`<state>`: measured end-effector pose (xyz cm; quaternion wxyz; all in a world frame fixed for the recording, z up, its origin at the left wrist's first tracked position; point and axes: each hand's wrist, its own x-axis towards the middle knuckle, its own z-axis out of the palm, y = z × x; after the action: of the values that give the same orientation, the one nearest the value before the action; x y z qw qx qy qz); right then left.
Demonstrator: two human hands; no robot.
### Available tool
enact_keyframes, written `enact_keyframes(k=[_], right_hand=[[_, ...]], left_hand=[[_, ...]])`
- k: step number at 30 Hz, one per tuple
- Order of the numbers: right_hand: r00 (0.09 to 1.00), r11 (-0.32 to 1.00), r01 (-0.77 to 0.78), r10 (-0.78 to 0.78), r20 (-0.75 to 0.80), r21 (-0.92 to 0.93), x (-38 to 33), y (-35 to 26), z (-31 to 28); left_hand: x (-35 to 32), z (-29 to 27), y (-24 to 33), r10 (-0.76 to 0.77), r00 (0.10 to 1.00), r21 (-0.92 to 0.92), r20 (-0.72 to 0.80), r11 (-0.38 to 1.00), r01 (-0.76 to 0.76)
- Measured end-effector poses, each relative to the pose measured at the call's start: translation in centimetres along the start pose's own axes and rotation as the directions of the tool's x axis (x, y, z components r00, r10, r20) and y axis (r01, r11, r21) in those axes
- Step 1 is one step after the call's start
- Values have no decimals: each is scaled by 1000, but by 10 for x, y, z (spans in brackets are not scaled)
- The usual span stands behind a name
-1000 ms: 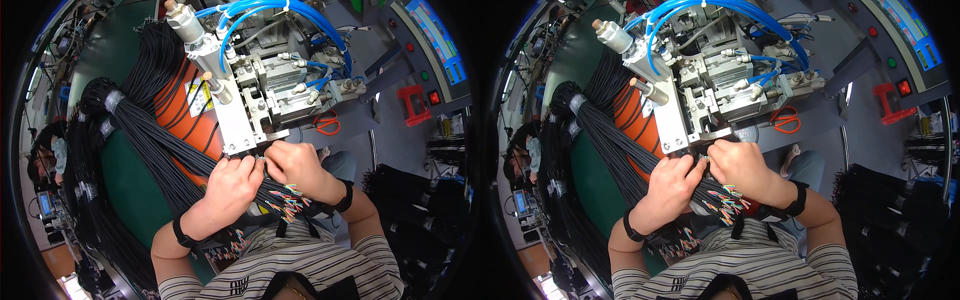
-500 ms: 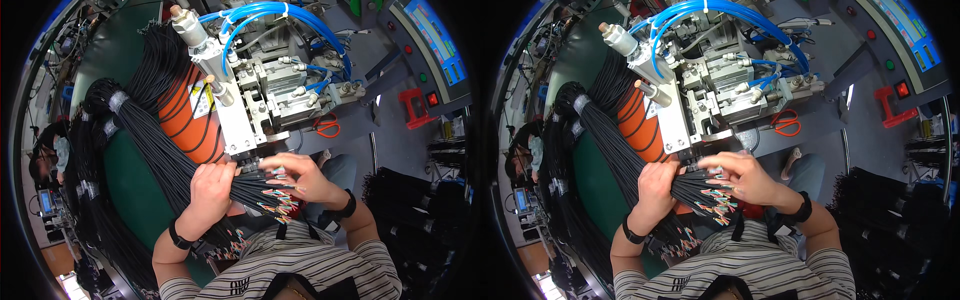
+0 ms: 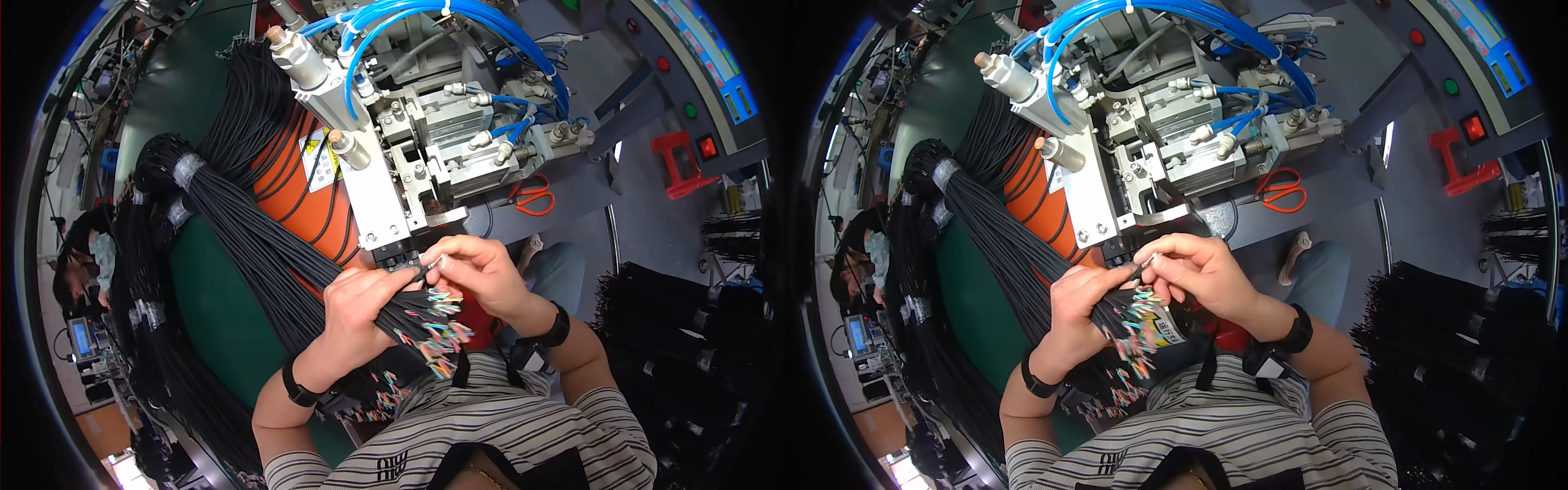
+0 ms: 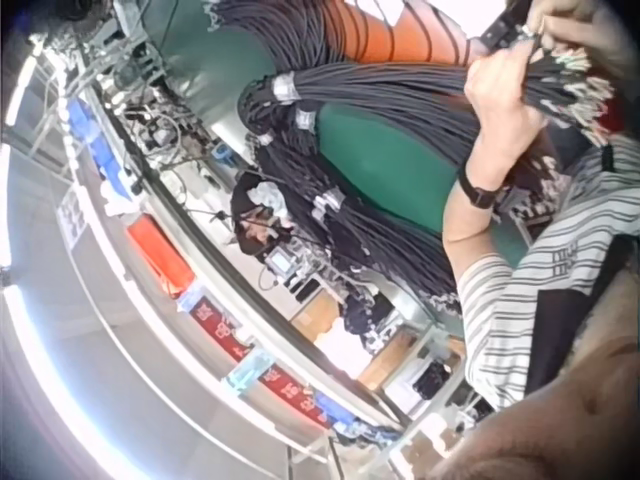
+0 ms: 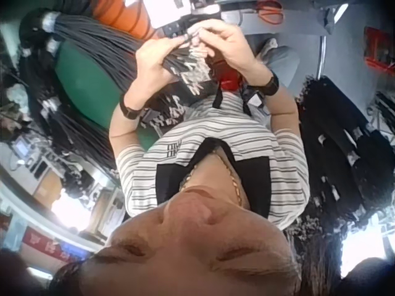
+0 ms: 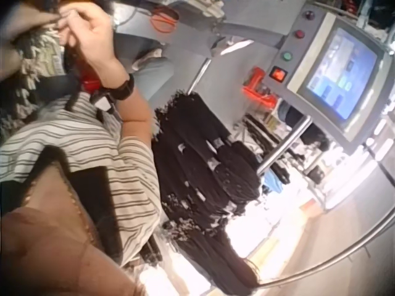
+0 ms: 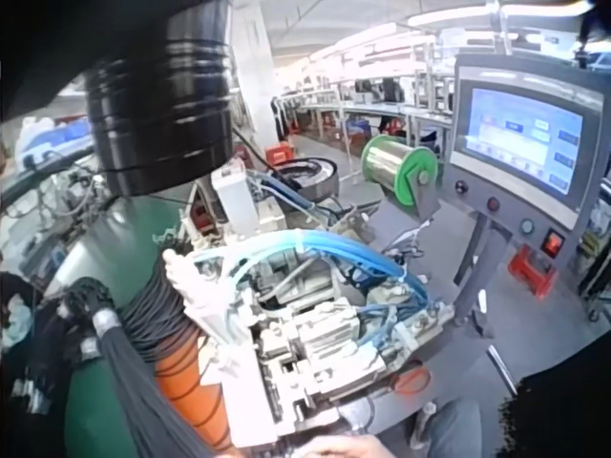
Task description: The recorder is assembling wire harnesses by inserting wires into a crimping machine and using a control screen to monitor or trigger the process.
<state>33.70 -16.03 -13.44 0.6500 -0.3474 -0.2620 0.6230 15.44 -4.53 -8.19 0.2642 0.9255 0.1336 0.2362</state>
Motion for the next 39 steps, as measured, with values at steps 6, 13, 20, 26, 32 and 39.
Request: enact_keyframes(k=[6, 13, 20, 26, 32, 39], right_hand=[[977, 982, -189, 187, 97, 11, 8, -13, -9], [955, 595, 223, -293, 50, -772, 0, -10, 25], [809, 522, 485, -572, 135, -702, -2, 14, 33], [718, 314, 527, -662, 216, -790, -1, 18, 20], [999, 1000, -27, 27, 27, 14, 3, 2, -2], [998, 997, -61, 62, 18, -49, 7, -7, -1]], left_hand=[[3, 4, -3, 47, 999, -28, -1, 998, -47], [1, 7, 1, 103, 995, 73, -8, 992, -102], [0, 7, 1, 43, 997, 53, -58, 998, -40], [2, 7, 2, 61, 997, 74, -50, 996, -57], [2, 8, 2, 60, 997, 78, -42, 995, -57], [5, 10, -1, 19, 997, -18, -72, 1000, -21]])
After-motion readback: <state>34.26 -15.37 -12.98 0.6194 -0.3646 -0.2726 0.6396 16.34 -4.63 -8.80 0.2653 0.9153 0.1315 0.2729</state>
